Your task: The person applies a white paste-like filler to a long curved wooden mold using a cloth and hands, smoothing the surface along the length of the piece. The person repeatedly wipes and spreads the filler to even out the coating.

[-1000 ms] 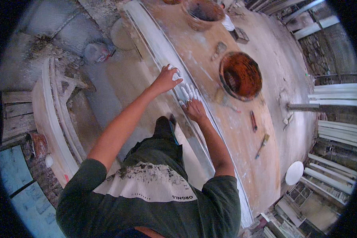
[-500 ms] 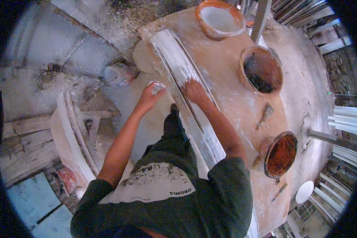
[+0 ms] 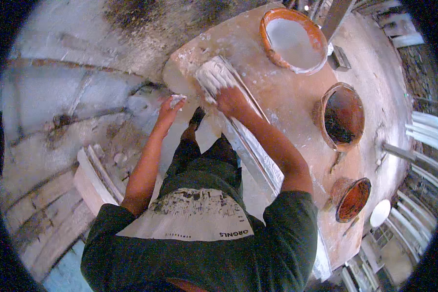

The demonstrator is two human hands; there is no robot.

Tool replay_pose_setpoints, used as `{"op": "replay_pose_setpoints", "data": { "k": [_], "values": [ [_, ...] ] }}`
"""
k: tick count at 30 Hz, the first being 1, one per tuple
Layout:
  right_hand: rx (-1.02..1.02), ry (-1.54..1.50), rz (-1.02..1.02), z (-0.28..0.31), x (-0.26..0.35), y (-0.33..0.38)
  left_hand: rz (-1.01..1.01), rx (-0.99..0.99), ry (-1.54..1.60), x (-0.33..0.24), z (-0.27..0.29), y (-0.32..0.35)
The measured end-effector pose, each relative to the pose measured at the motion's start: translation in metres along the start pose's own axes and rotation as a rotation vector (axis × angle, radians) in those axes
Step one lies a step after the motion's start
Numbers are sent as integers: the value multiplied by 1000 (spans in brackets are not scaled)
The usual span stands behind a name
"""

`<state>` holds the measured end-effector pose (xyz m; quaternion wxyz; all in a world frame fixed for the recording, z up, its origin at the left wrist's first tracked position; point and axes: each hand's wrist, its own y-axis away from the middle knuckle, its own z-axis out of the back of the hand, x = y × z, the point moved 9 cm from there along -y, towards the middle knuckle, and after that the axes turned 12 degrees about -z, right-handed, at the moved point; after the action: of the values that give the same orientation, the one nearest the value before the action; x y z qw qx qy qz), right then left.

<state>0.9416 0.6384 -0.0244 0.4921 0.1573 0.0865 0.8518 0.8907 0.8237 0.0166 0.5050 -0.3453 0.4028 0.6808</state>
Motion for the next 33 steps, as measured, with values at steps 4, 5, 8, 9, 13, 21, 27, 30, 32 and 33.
{"op": "replay_pose_setpoints", "data": {
  "k": [4, 5, 8, 9, 13, 21, 27, 30, 32, 33],
  "values": [
    [-217, -43, 1, 7, 3, 6, 8, 2, -39, 29, 11, -61],
    [-247, -33, -2, 8, 4, 2, -8, -53, -95, 37, 10, -72],
    [-264, -11, -17, 15, 13, -22, 13, 205, 65, -26, -3, -98],
    [-181, -49, -68, 20, 12, -24, -57, 227, 71, -25, -4, -109],
    [100, -122, -225, 23, 2, 16, -390, 411, 30, -22, -27, -150],
    [-439, -348, -980, -34, -42, 207, -1304, 1024, -569, -97, -95, -118],
    [-758, -505, -1668, -51, -38, 288, -1959, 1409, -665, -93, -137, -55],
    [-805, -335, -1794, -47, -16, 282, -2112, 1527, -610, -76, -162, -33],
    [-756, -303, -1860, -35, 0, 272, -2161, 1572, -626, -84, -178, -12],
    [-721, -326, -1902, -32, 6, 270, -2178, 1596, -640, -87, -182, 0]
  ]
}}
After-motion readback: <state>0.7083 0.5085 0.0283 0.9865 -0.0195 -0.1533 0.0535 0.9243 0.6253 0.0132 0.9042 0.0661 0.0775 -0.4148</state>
